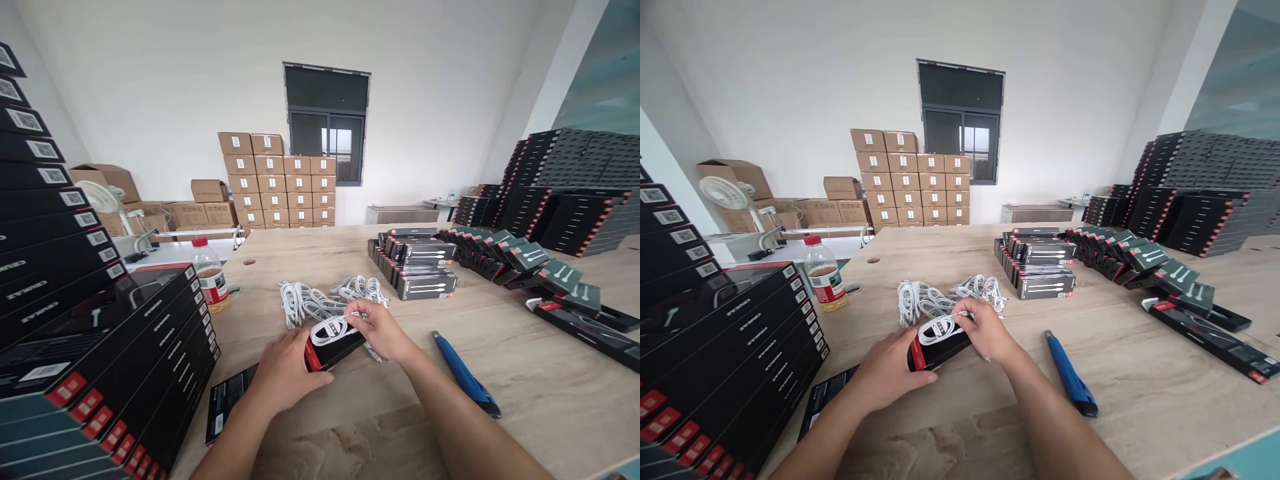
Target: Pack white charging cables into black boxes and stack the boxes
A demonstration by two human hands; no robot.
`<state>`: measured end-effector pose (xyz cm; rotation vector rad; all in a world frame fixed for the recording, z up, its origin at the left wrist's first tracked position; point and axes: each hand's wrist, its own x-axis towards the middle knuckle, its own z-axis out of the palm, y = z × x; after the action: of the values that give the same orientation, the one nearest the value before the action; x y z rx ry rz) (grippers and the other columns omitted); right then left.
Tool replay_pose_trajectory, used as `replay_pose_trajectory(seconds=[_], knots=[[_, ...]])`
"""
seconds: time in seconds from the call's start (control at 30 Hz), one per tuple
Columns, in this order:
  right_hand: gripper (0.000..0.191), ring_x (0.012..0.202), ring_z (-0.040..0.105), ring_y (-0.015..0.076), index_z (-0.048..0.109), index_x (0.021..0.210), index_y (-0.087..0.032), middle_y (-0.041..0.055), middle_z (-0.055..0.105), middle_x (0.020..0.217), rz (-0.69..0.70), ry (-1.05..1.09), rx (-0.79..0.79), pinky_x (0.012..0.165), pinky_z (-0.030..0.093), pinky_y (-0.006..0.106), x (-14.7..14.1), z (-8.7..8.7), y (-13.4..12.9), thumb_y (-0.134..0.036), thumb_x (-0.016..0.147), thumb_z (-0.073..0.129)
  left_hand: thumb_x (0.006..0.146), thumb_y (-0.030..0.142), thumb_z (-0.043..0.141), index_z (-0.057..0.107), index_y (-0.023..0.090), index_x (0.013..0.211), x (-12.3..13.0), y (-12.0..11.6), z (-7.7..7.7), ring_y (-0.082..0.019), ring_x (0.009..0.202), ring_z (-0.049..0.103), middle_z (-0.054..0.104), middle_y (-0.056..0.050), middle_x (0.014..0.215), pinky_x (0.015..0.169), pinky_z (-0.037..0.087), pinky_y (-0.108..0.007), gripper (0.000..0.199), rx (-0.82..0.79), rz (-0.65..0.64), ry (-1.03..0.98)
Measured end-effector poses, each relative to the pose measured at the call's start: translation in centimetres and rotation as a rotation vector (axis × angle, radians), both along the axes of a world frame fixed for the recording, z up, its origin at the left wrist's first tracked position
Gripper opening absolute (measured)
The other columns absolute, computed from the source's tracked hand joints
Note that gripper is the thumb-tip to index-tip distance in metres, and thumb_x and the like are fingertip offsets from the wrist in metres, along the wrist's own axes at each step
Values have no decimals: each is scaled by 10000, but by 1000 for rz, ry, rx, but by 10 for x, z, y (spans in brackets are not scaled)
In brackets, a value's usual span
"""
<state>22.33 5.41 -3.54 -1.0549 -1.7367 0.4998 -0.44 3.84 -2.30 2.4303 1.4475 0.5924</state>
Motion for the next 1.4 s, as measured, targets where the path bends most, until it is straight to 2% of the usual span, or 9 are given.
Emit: replay_pose_trajectory(seconds=[0.13, 0.23, 0.37, 0.53, 0.67, 0.87, 1.0, 1.17, 1.4], knots=[[144, 768, 625, 178, 660, 854, -219, -3, 682, 808, 69, 55, -39, 742, 488, 306, -3, 2, -4, -340, 907, 604, 841, 453, 616, 653, 241, 1135, 1, 5, 2, -260, 1036, 652, 723, -51, 1116, 883, 480, -357, 365, -80, 19, -335], [163, 763, 618, 170, 671, 854, -219, -8, 675, 803, 134, 102, -79, 742, 487, 299, -7, 4, -8, -371, 899, 633, 860, 421, 563, 682, 223, 988, 3, 10, 0, -215, 900, 655, 727, -15, 954, 765, 477, -288, 265, -169, 7, -537], [155, 782, 609, 175, 672, 840, -218, 1, 666, 805, 156, 125, -81, 743, 481, 296, -15, 4, -11, -363, 887, 648, 819, 353, 574, 658, 205, 803, 5, 13, -3, -156, 680, 563, 617, 34, 708, 631, 407, -248, 172, -185, -4, -558], [138, 770, 612, 177, 666, 832, -218, 2, 672, 803, 144, 100, -60, 746, 477, 299, -22, 4, -14, -334, 898, 626, 752, 278, 590, 582, 204, 703, 7, 11, -2, -127, 599, 484, 515, 59, 611, 582, 357, -232, 88, -149, 34, -559], [84, 811, 637, 191, 672, 829, -224, 7, 698, 827, 100, 19, 2, 800, 469, 322, -26, 5, -16, -260, 888, 627, 782, 320, 584, 608, 207, 751, 9, 10, -1, -145, 642, 526, 593, 38, 673, 614, 391, -249, 120, -137, 10, -541], [83, 859, 647, 207, 676, 846, -226, 16, 714, 862, 52, -30, 17, 835, 464, 339, -26, 2, -14, -240, 895, 611, 855, 308, 530, 613, 232, 872, 16, 9, -7, -187, 774, 652, 720, 2, 854, 712, 462, -290, 114, 2, 74, -444], [105, 875, 652, 207, 666, 891, -220, 25, 712, 893, 83, 46, -34, 832, 479, 339, -27, -2, -13, -289, 909, 588, 885, 272, 506, 616, 256, 1058, 19, 9, -13, -221, 957, 703, 758, -21, 1024, 820, 496, -324, 206, 114, 111, -422], [195, 807, 681, 190, 647, 919, -218, 24, 691, 896, 178, 203, -136, 770, 525, 321, -34, -7, -15, -412, 899, 633, 887, 220, 478, 645, 259, 1035, 16, 11, -17, -242, 975, 695, 752, -28, 1047, 850, 495, -358, 226, 284, 185, -361], [415, 627, 727, 164, 672, 910, -189, 0, 704, 802, 267, 475, -348, 676, 545, 287, -30, 3, -14, -596, 832, 692, 879, 305, 544, 654, 254, 1050, 15, 14, -14, -207, 991, 705, 758, -16, 1041, 878, 515, -319, 210, 153, 69, -557]])
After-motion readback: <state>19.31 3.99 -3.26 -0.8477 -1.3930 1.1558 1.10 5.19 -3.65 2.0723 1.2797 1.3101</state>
